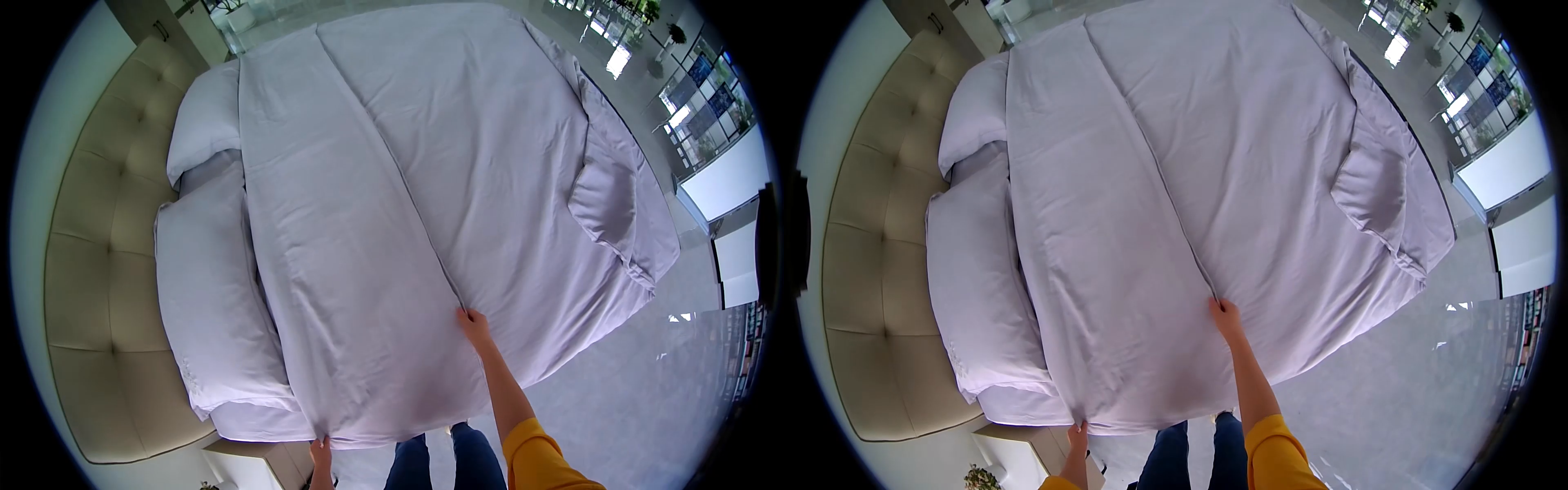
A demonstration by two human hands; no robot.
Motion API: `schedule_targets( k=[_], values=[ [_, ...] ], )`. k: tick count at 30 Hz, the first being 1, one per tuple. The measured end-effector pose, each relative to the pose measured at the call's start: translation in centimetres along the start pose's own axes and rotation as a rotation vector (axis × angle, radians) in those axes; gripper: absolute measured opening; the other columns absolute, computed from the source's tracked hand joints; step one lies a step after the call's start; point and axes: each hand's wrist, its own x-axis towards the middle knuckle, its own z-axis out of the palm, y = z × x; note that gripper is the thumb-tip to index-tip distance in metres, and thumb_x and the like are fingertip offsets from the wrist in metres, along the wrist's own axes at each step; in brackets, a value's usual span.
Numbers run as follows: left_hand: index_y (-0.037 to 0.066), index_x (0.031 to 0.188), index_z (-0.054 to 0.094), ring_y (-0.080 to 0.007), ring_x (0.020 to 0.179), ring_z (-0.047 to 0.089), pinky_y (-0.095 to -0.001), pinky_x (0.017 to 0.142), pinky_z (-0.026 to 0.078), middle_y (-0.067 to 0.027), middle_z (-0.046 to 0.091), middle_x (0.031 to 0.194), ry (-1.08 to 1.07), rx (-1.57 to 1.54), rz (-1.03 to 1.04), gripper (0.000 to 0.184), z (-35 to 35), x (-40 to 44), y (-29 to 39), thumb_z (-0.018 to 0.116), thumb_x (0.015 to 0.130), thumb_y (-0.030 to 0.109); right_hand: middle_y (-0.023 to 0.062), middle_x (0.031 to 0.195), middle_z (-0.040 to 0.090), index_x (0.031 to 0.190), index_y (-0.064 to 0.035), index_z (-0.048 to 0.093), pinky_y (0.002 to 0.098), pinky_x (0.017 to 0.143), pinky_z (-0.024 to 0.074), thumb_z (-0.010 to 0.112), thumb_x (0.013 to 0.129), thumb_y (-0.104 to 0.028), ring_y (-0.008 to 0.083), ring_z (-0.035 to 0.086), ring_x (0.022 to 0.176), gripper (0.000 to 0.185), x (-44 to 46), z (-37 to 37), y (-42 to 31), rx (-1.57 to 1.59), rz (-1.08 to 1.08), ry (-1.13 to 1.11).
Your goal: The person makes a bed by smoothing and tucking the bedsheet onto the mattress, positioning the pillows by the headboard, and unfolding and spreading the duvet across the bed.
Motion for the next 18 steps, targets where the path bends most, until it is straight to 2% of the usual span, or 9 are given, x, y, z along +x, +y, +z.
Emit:
schedule_targets(
  k=[4, 6, 7, 9, 10, 11, 14, 16, 18],
  values=[
    [0.0, 0.061, 0.046, -0.0326, 0.056, 0.048, -0.0396, 0.055, 0.04, -0.0149, 0.05, 0.057, -0.065, 0.173, -0.005, 0.028, 0.2, 0.6, 0.1, 0.059, 0.071, 0.023, 0.0059, 0.054, 0.048, 0.067, -0.0004, 0.05, 0.0276, 0.05, 0.0375, 0.057, 0.075, -0.031, 0.013, 0.044, 0.053, 0.032, -0.8, -0.9, -0.1, -0.015, -0.076, 0.056],
    [0.002, 0.085, 0.051, -0.03, 0.077, 0.05, -0.0397, 0.067, 0.041, -0.0149, 0.053, 0.083, -0.019, 0.243, -0.204, 0.026, -0.2, 0.5, 2.0, 0.059, 0.069, 0.02, 0.0069, 0.056, 0.05, 0.069, -0.0014, 0.052, 0.0286, 0.051, 0.0383, 0.058, 0.073, -0.033, 0.0154, 0.046, 0.054, 0.032, -2.3, -1.2, 0.8, -0.03, -0.051, 0.078],
    [0.002, 0.085, 0.051, -0.03, 0.077, 0.05, -0.0397, 0.067, 0.041, -0.0149, 0.053, 0.083, -0.021, 0.243, -0.185, 0.026, -0.1, 0.6, 3.7, 0.059, 0.069, 0.02, 0.008, 0.058, 0.052, 0.071, -0.0018, 0.053, 0.0294, 0.051, 0.0391, 0.059, 0.072, -0.035, 0.0174, 0.048, 0.054, 0.033, -3.1, -1.6, 1.5, -0.091, -0.006, 0.036],
    [0.002, 0.11, 0.04, -0.03, 0.098, 0.042, -0.0395, 0.08, 0.035, -0.015, 0.044, 0.107, 0.516, 0.481, -0.451, 0.048, 1.1, 0.1, 9.0, 0.059, 0.067, 0.015, 0.0097, 0.06, 0.055, 0.073, -0.0033, 0.056, 0.0311, 0.052, 0.0408, 0.059, 0.07, -0.038, 0.0216, 0.053, 0.056, 0.035, -4.7, -1.8, 5.8, -0.392, -0.161, 0.003],
    [0.002, 0.11, 0.04, -0.03, 0.098, 0.042, -0.0395, 0.08, 0.035, -0.015, 0.044, 0.107, 0.51, 0.481, -0.42, 0.048, 2.2, -0.2, 11.6, 0.059, 0.067, 0.015, 0.0098, 0.06, 0.056, 0.074, -0.0035, 0.056, 0.0317, 0.053, 0.042, 0.058, 0.07, -0.038, 0.0221, 0.055, 0.059, 0.034, -5.5, -2.8, 6.8, -0.432, -0.073, -0.142],
    [0.001, 0.113, 0.037, -0.0305, 0.102, 0.039, -0.0399, 0.084, 0.032, -0.0153, 0.041, 0.111, 0.433, 0.37, -0.114, 0.051, 3.4, -0.7, 14.5, 0.058, 0.068, 0.013, 0.0099, 0.061, 0.057, 0.074, -0.0037, 0.057, 0.0323, 0.054, 0.0432, 0.057, 0.07, -0.038, 0.0227, 0.057, 0.061, 0.034, -6.3, -3.9, 7.8, -0.464, 0.02, -0.284],
    [0.001, 0.115, 0.036, -0.0297, 0.108, 0.035, -0.0413, 0.09, 0.025, -0.0159, 0.038, 0.115, 0.192, 0.164, 0.631, 0.05, 8.1, -2.8, 24.4, 0.055, 0.07, 0.012, 0.0109, 0.061, 0.058, 0.073, -0.0033, 0.058, 0.0329, 0.057, 0.0446, 0.055, 0.072, -0.034, 0.0237, 0.058, 0.062, 0.031, -7.7, -6.6, 12.2, -0.222, 0.242, -0.34],
    [0.003, 0.115, 0.037, -0.0299, 0.11, 0.034, -0.0426, 0.091, 0.025, -0.0161, 0.037, 0.117, -0.022, 0.229, 0.895, 0.05, 10.6, -5.0, 31.6, 0.055, 0.071, 0.019, 0.0113, 0.063, 0.058, 0.074, -0.0033, 0.058, 0.0338, 0.059, 0.0452, 0.053, 0.072, -0.032, 0.0247, 0.058, 0.064, 0.029, -7.9, -10.4, 13.6, -0.186, 0.262, -0.293],
    [0.003, 0.115, 0.036, -0.0316, 0.111, 0.032, -0.0429, 0.091, 0.025, -0.0173, 0.035, 0.119, -0.152, 0.26, 1.017, 0.05, 14.2, -7.3, 36.0, 0.054, 0.072, 0.02, 0.0116, 0.065, 0.059, 0.076, -0.0034, 0.058, 0.0346, 0.061, 0.0457, 0.052, 0.073, -0.03, 0.0258, 0.058, 0.065, 0.027, -8.1, -15.2, 14.4, -0.148, 0.278, -0.25]
  ],
)
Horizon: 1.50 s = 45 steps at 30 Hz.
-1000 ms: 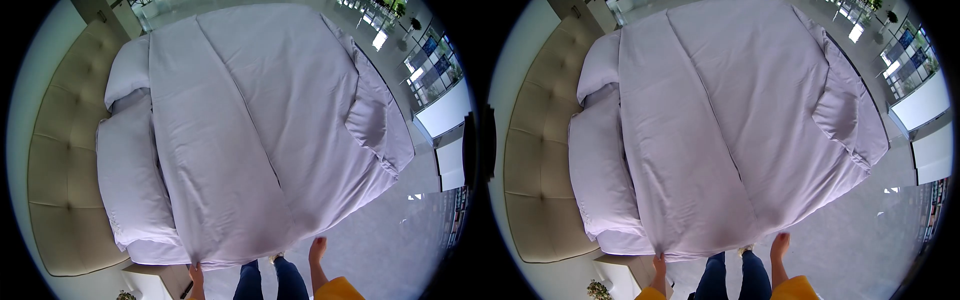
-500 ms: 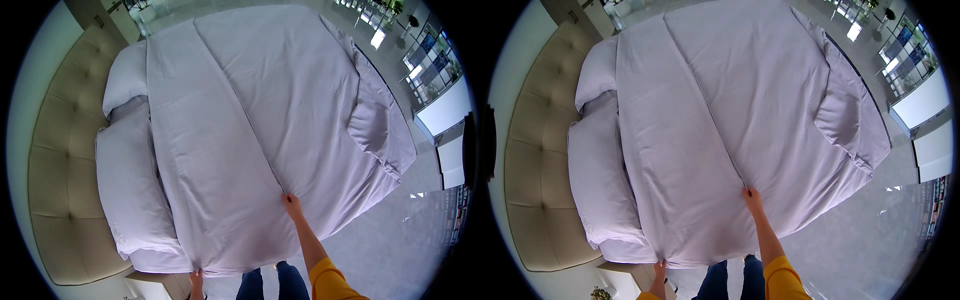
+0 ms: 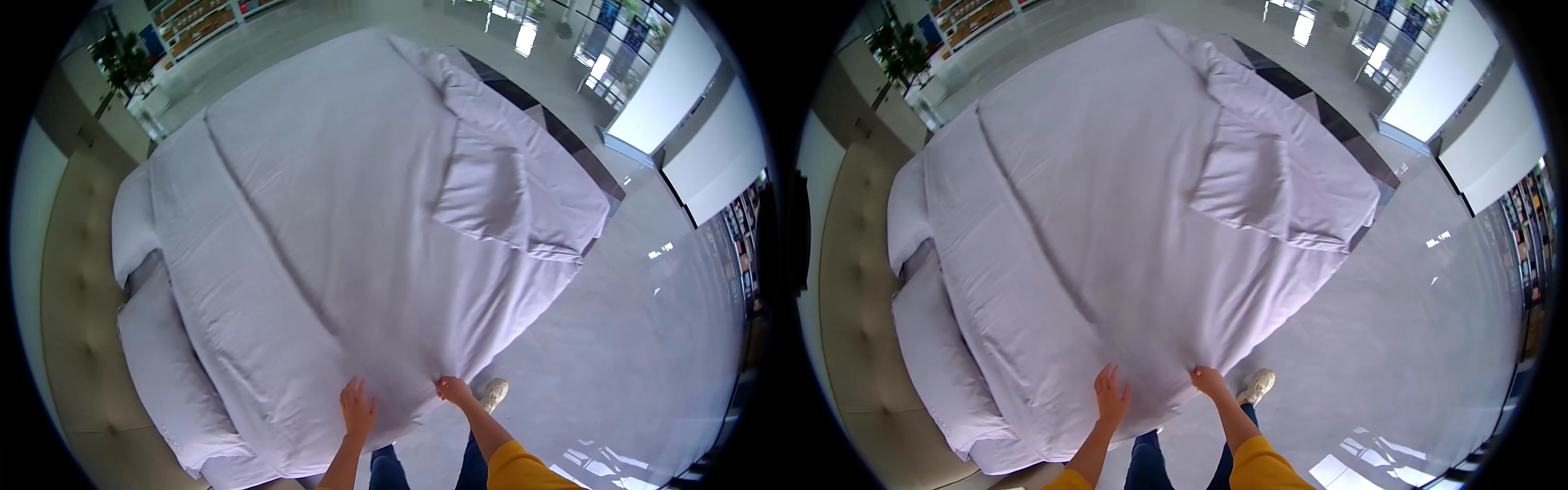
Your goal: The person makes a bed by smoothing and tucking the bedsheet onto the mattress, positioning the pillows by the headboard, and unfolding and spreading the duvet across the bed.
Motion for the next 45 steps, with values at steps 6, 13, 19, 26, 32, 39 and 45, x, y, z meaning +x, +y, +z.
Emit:
schedule_targets(
  k=[6, 13, 19, 26, 32, 39, 45],
  values=[
    [0.005, 0.116, 0.037, -0.0315, 0.112, 0.031, -0.0459, 0.093, 0.023, -0.0169, 0.032, 0.122, -0.126, -0.058, 0.127, 0.051, 11.9, 4.3, 14.2, 0.053, 0.073, 0.028, 0.0112, 0.079, 0.058, 0.085, -0.0086, 0.052, 0.0402, 0.065, 0.043, 0.053, 0.074, -0.032, 0.0313, 0.055, 0.077, 0.026, 0.6, -16.8, 9.1, -0.052, -0.017, 0.354],
    [0.002, 0.116, 0.036, -0.0327, 0.112, 0.032, -0.0431, 0.092, 0.025, -0.0186, 0.033, 0.122, -0.058, -0.141, -0.024, 0.053, 20.7, 9.8, 28.2, 0.055, 0.074, 0.028, 0.0124, 0.093, 0.052, 0.1, -0.0052, 0.043, 0.039, 0.071, 0.0415, 0.061, 0.07, -0.026, 0.0291, 0.051, 0.086, 0.041, -2.1, -36.5, 13.9, -0.17, -0.162, 0.693],
    [0.002, 0.116, 0.036, -0.0256, 0.109, 0.036, -0.0344, 0.089, 0.03, -0.0141, 0.038, 0.119, -0.127, -0.817, -0.432, 0.054, 20.6, 19.1, 36.2, 0.055, 0.076, 0.031, 0.0147, 0.121, 0.037, 0.122, -0.0039, 0.03, 0.0433, 0.094, 0.0243, 0.062, 0.066, -0.026, 0.0279, 0.033, 0.114, 0.068, 4.6, -42.2, 7.4, -0.632, -0.421, 0.764],
    [0.009, 0.116, 0.037, -0.0194, 0.101, 0.042, -0.0355, 0.085, 0.033, -0.0049, 0.042, 0.113, 0.081, -1.703, -1.074, 0.057, 22.9, 27.9, 38.8, 0.064, 0.07, 0.029, 0.0131, 0.115, 0.044, 0.11, -0.0049, 0.045, 0.0447, 0.087, 0.0333, 0.044, 0.072, -0.016, 0.0251, 0.042, 0.107, 0.04, 15.3, -44.8, 6.2, -1.131, -0.791, 0.856],
    [0.003, 0.115, 0.039, -0.0189, 0.094, 0.046, -0.0298, 0.08, 0.036, -0.0063, 0.046, 0.11, 0.045, -1.724, -1.004, 0.054, 27.2, 31.9, 45.4, 0.062, 0.073, 0.028, 0.0044, 0.079, 0.054, 0.076, -0.0082, 0.052, 0.0365, 0.062, 0.0434, 0.052, 0.061, -0.009, 0.0232, 0.052, 0.077, 0.016, 11.9, -53.4, 8.4, -0.506, -0.508, 0.599],
    [0.0, 0.088, 0.057, -0.0234, 0.078, 0.053, -0.0325, 0.068, 0.04, -0.0159, 0.057, 0.081, -0.414, -0.692, -1.011, 0.051, 30.9, 30.9, 56.8, 0.051, 0.074, 0.049, 0.0168, 0.073, 0.055, 0.079, 0.001, 0.053, 0.0407, 0.061, 0.0403, 0.049, 0.059, -0.004, 0.0344, 0.053, 0.071, 0.021, 11.5, -57.4, 16.0, -0.031, -0.361, 0.61],
    [-0.003, 0.105, 0.049, -0.0325, 0.099, 0.046, -0.0339, 0.083, 0.034, -0.0251, 0.049, 0.103, -0.231, -0.721, -1.027, 0.048, 36.2, 27.5, 60.4, 0.049, 0.078, 0.037, 0.0178, 0.077, 0.058, 0.091, 0.0029, 0.054, 0.0337, 0.066, 0.0422, 0.055, 0.065, -0.01, 0.0261, 0.057, 0.076, 0.029, 10.7, -61.5, 20.6, 0.3, -0.231, 0.211]
  ],
)
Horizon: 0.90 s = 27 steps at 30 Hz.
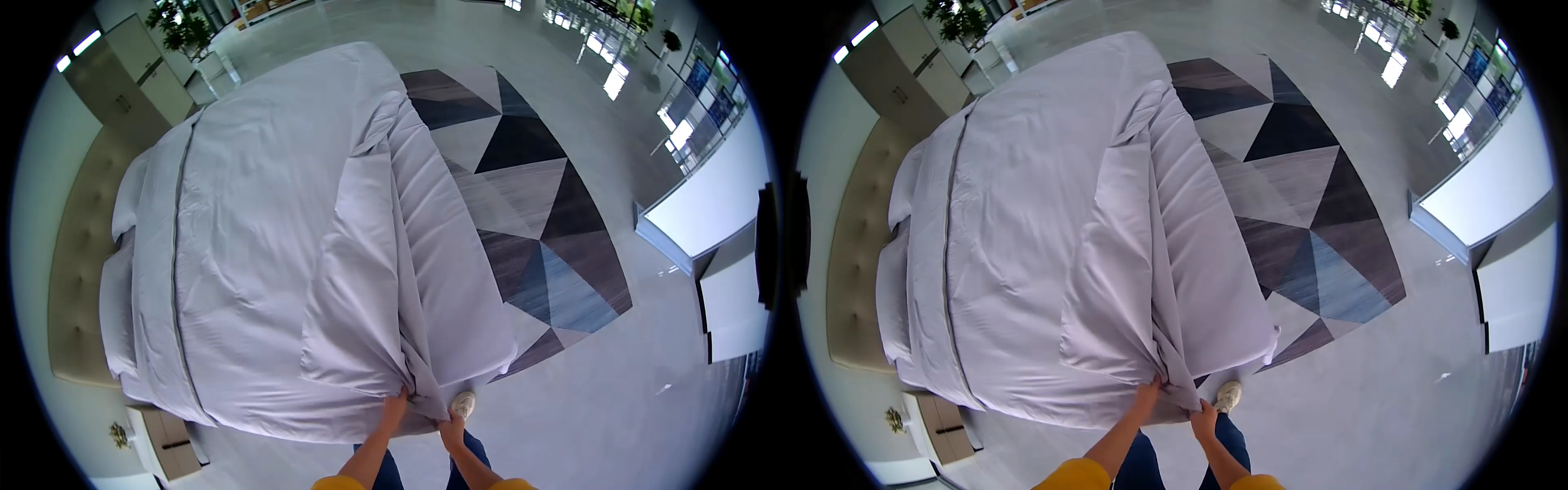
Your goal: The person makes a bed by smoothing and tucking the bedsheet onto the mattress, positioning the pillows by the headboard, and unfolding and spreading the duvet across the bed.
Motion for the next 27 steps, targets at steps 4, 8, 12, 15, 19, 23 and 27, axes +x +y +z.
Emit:
schedule_targets(
  k=[4, 8, 12, 15, 19, 23, 27],
  values=[
    [-0.004, 0.099, 0.052, -0.0238, 0.089, 0.052, -0.0314, 0.075, 0.039, -0.0171, 0.056, 0.093, 0.201, -0.261, 0.331, 0.046, 0.5, 0.1, 1.8, 0.056, 0.075, 0.035, 0.0136, 0.087, 0.057, 0.1, 0.0006, 0.049, 0.0294, 0.069, 0.0425, 0.065, 0.065, -0.021, 0.0216, 0.056, 0.081, 0.044, 4.2, -3.6, 2.8, -0.211, -0.079, -0.338],
    [0.001, 0.102, 0.052, -0.0312, 0.093, 0.05, -0.036, 0.087, 0.032, -0.0165, 0.055, 0.099, 0.223, -0.185, 0.421, 0.038, 0.7, -2.1, 5.7, 0.054, 0.076, 0.028, 0.0077, 0.097, 0.054, 0.11, -0.0048, 0.042, 0.0269, 0.074, 0.0418, 0.055, 0.078, -0.022, 0.0192, 0.053, 0.089, 0.039, 9.0, -6.5, -2.3, -0.126, -0.042, -0.449],
    [0.005, 0.099, 0.055, -0.0273, 0.105, 0.04, -0.0438, 0.09, 0.027, -0.0115, 0.052, 0.104, 0.02, 0.554, 1.072, 0.036, 3.5, -7.7, 10.4, 0.051, 0.07, 0.026, 0.008, 0.116, 0.045, 0.119, -0.006, 0.036, 0.0307, 0.087, 0.0324, 0.033, 0.086, -0.041, 0.0182, 0.044, 0.104, 0.049, 13.7, -9.0, -11.5, 0.591, -0.048, -0.497],
    [0.005, 0.094, 0.055, -0.0235, 0.099, 0.045, -0.0469, 0.089, 0.027, -0.0094, 0.053, 0.098, -0.199, 1.129, 1.164, 0.03, 7.4, -8.7, 12.4, 0.052, 0.069, 0.021, 0.0086, 0.121, 0.04, 0.125, -0.0041, 0.027, 0.0321, 0.091, 0.0281, 0.03, 0.082, -0.054, 0.0187, 0.039, 0.111, 0.066, 15.6, -12.8, -18.9, 0.551, 0.044, -0.539],
    [0.007, 0.092, 0.057, -0.0215, 0.103, 0.043, -0.0485, 0.09, 0.026, -0.0061, 0.053, 0.1, -0.204, 0.961, 1.363, 0.027, 12.3, -8.7, 12.4, 0.049, 0.069, 0.017, 0.0146, 0.115, 0.043, 0.123, -0.0027, 0.029, 0.032, 0.086, 0.0335, 0.044, 0.08, -0.042, 0.0257, 0.043, 0.104, 0.06, 17.8, -12.3, -16.7, -0.129, -0.409, -0.327],
    [0.007, 0.092, 0.058, -0.0215, 0.105, 0.041, -0.0512, 0.092, 0.022, -0.0051, 0.053, 0.1, -0.16, 0.943, 1.321, 0.026, 13.8, -8.6, 12.4, 0.048, 0.07, 0.016, 0.0227, 0.09, 0.054, 0.101, 0.0039, 0.048, 0.0376, 0.074, 0.0403, 0.053, 0.076, -0.028, 0.0361, 0.052, 0.084, 0.041, 19.3, -10.6, -16.2, -0.579, -0.241, 0.105],
    [0.006, 0.096, 0.057, -0.0214, 0.11, 0.038, -0.0546, 0.09, 0.023, -0.0064, 0.052, 0.105, -0.276, 1.121, 1.25, 0.029, 13.7, -8.0, 12.6, 0.048, 0.07, 0.016, 0.0232, 0.064, 0.053, 0.073, 0.0077, 0.052, 0.0396, 0.056, 0.0397, 0.05, 0.08, -0.024, 0.0332, 0.051, 0.058, 0.033, 20.8, -15.2, -15.6, -0.306, -0.325, 0.49]
  ],
)
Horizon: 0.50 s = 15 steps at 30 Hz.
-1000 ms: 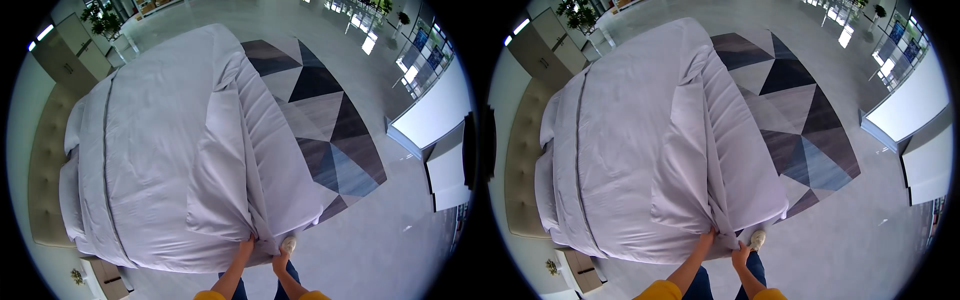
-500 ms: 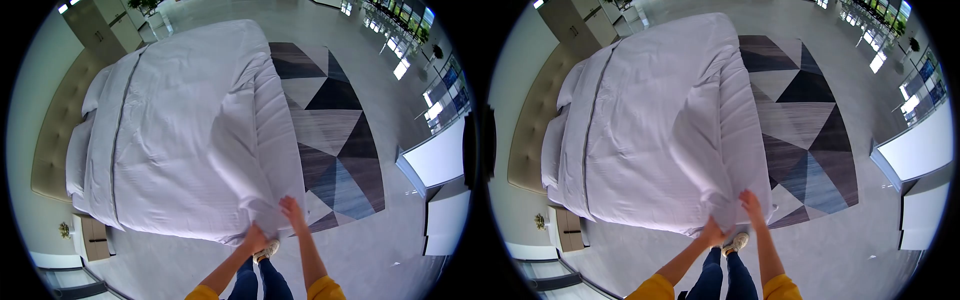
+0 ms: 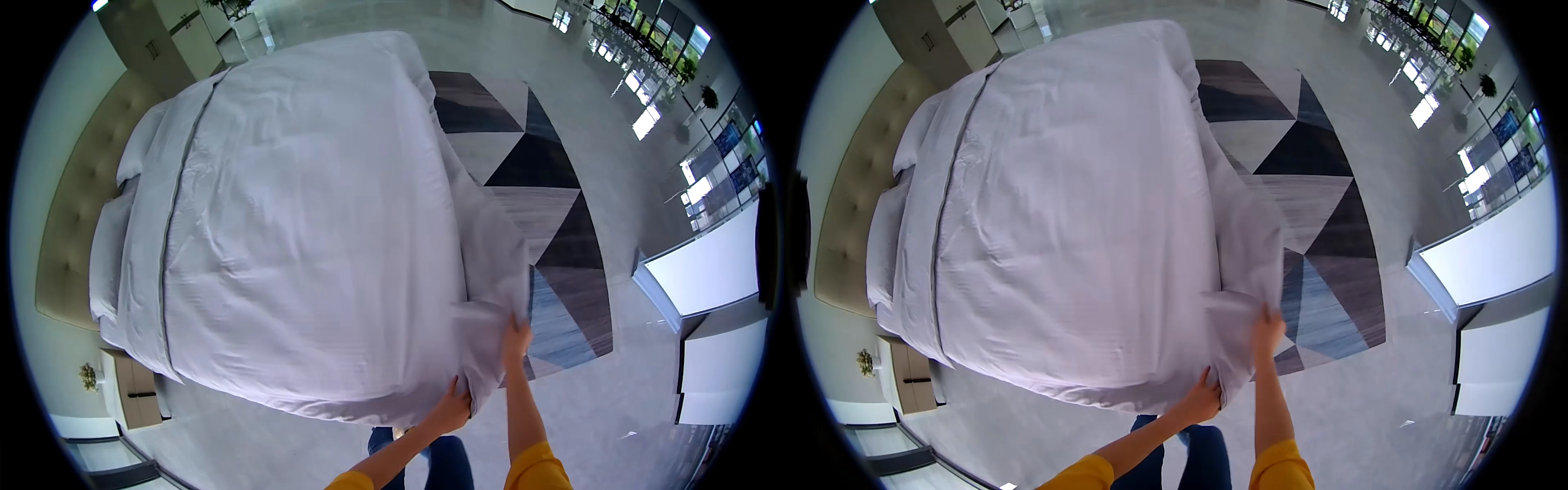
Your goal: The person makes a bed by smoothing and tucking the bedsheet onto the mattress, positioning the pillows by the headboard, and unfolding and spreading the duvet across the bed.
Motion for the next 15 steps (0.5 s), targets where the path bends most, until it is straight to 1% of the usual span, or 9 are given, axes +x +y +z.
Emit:
schedule_targets(
  k=[2, 3, 6, 8, 9, 10, 12, 13, 15],
  values=[
    [0.004, 0.101, 0.055, -0.0217, 0.115, 0.032, -0.056, 0.089, 0.023, -0.009, 0.046, 0.115, 0.189, -0.093, 0.037, 0.033, 0.6, 0.6, 0.5, 0.047, 0.071, 0.015, 0.0199, 0.061, 0.053, 0.072, 0.0087, 0.052, 0.0356, 0.054, 0.0389, 0.051, 0.08, -0.023, 0.0256, 0.047, 0.053, 0.033, 0.1, -2.8, 2.0, 0.186, 0.061, 0.108],
    [0.004, 0.101, 0.055, -0.0217, 0.115, 0.032, -0.056, 0.089, 0.023, -0.009, 0.046, 0.115, 0.194, -0.089, 0.038, 0.033, 1.3, 1.3, 0.6, 0.047, 0.071, 0.015, 0.0183, 0.06, 0.053, 0.073, 0.0092, 0.052, 0.0337, 0.053, 0.0384, 0.051, 0.08, -0.022, 0.0224, 0.044, 0.051, 0.032, 0.2, -3.8, 2.6, 0.229, 0.066, 0.158],
    [0.005, 0.105, 0.052, -0.0213, 0.115, 0.033, -0.0565, 0.087, 0.025, -0.0071, 0.044, 0.118, 0.142, -0.052, 0.035, 0.035, 4.3, 2.2, 0.6, 0.049, 0.072, 0.017, 0.0175, 0.063, 0.054, 0.073, 0.0094, 0.052, 0.0348, 0.055, 0.04, 0.053, 0.078, -0.024, 0.025, 0.05, 0.054, 0.034, 1.2, -1.7, 12.3, 0.172, 0.226, 0.102],
    [0.006, 0.106, 0.052, -0.0208, 0.117, 0.03, -0.0556, 0.085, 0.027, -0.0074, 0.039, 0.123, -0.02, -0.002, -0.064, 0.036, 5.8, 3.5, 0.2, 0.048, 0.072, 0.018, 0.0167, 0.067, 0.056, 0.074, 0.008, 0.053, 0.0366, 0.059, 0.0426, 0.055, 0.075, -0.027, 0.0278, 0.056, 0.063, 0.035, 1.7, 1.5, 19.5, -0.018, 0.248, 0.068],
    [0.01, 0.104, 0.053, -0.0195, 0.117, 0.031, -0.056, 0.084, 0.026, -0.0058, 0.038, 0.122, -0.044, 0.06, -0.114, 0.036, 7.3, 4.0, -0.3, 0.052, 0.071, 0.026, 0.0151, 0.072, 0.057, 0.078, 0.0066, 0.054, 0.0331, 0.058, 0.0428, 0.054, 0.075, -0.024, 0.0224, 0.056, 0.063, 0.031, 2.4, 2.1, 22.3, -0.097, 0.253, -0.201],
    [0.01, 0.104, 0.053, -0.0195, 0.117, 0.031, -0.056, 0.084, 0.026, -0.0058, 0.038, 0.122, -0.048, 0.064, -0.127, 0.036, 6.9, 4.7, -0.6, 0.052, 0.071, 0.026, 0.0135, 0.077, 0.058, 0.082, 0.0052, 0.056, 0.0297, 0.056, 0.043, 0.054, 0.075, -0.022, 0.017, 0.056, 0.063, 0.028, 2.8, 2.5, 25.3, -0.177, 0.253, -0.474],
    [0.013, 0.098, 0.056, -0.02, 0.11, 0.039, -0.0508, 0.082, 0.033, -0.0045, 0.046, 0.114, -0.384, -0.054, -0.145, 0.038, 4.8, 6.5, -0.8, 0.055, 0.069, 0.037, 0.0126, 0.071, 0.058, 0.081, 0.0048, 0.054, 0.029, 0.052, 0.0442, 0.056, 0.073, -0.022, 0.0152, 0.056, 0.058, 0.028, 2.0, 5.9, 35.2, -0.237, 0.311, -0.482],
    [0.013, 0.095, 0.056, -0.0214, 0.104, 0.044, -0.0469, 0.079, 0.037, -0.0048, 0.05, 0.107, -0.423, -0.139, -0.223, 0.038, 5.3, 7.5, -0.7, 0.055, 0.069, 0.04, 0.0126, 0.071, 0.058, 0.081, 0.0048, 0.054, 0.029, 0.052, 0.0442, 0.056, 0.073, -0.022, 0.0152, 0.056, 0.058, 0.028, 2.6, 4.3, 35.3, -0.235, 0.325, -0.477],
    [0.01, 0.092, 0.057, -0.0245, 0.094, 0.051, -0.0406, 0.075, 0.042, -0.0066, 0.057, 0.095, -0.412, -0.346, -0.385, 0.04, 7.6, 9.6, -1.2, 0.053, 0.071, 0.044, 0.0127, 0.067, 0.058, 0.086, 0.004, 0.054, 0.0295, 0.053, 0.0449, 0.058, 0.072, -0.023, 0.0164, 0.057, 0.059, 0.03, 3.6, -1.4, 32.2, 0.004, 0.309, -0.615]
  ],
)
